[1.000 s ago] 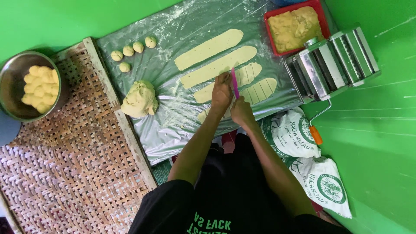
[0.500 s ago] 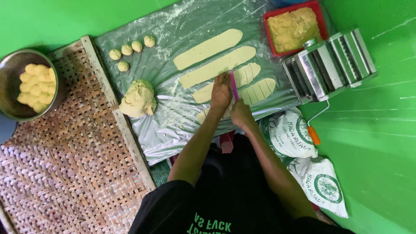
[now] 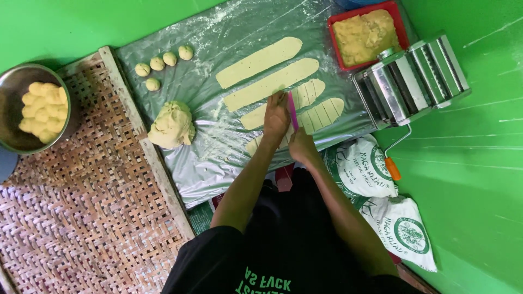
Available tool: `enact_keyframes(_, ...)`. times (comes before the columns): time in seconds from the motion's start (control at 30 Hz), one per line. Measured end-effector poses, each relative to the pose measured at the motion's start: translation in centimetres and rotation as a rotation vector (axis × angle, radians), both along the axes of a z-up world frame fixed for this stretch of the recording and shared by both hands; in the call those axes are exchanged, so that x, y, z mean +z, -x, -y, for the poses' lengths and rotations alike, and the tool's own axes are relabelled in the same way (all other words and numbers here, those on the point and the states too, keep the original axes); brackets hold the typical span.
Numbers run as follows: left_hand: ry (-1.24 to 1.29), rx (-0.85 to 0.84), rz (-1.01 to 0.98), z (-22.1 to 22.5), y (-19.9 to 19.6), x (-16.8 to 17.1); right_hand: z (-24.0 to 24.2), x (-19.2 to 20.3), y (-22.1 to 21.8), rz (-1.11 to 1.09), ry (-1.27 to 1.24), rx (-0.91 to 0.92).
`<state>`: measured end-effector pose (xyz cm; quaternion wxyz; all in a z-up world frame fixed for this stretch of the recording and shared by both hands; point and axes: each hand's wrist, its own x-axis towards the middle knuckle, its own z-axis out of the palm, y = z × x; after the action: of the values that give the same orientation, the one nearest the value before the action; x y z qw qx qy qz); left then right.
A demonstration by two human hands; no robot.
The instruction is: Scoring strips of flattened dough using a small spatula
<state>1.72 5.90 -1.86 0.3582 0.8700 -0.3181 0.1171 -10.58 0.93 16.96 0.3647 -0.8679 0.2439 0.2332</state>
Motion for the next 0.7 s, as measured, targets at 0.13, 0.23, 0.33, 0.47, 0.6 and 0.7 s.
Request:
enact_keyframes(0.13,-0.011,-0.005,0.035,-0.2,0.0,0.4,0.4,-1.6,0.0,0.022,-0.033,-0.033)
enact_keyframes(0.23,0.005,-0.025,0.04,0.0,-0.5,-0.7,0.9,-3.8,0.6,0.024,-0.003,-0.011)
enact_keyframes(0.33,-0.051,-0.02,0.064,0.1,-0.4,-1.5,1.0,-5.6,1.0,0.013,0.026,-0.028)
enact_keyframes(0.47,-0.023,-0.004,0.031,-0.4,-0.1,-0.2,0.3,-3.4,1.7,0.029,0.023,-0.019)
enact_keyframes(0.6,0.028,0.02,-0.045,-0.4,-0.1,-0.9,1.0,-5.2,2.9,0.038,0.003,-0.021)
enact_keyframes(0.7,0.069,-0.054,-0.141,-1.0,0.1,0.7,1.0,-3.5,2.8,0.05,-0.039,-0.032)
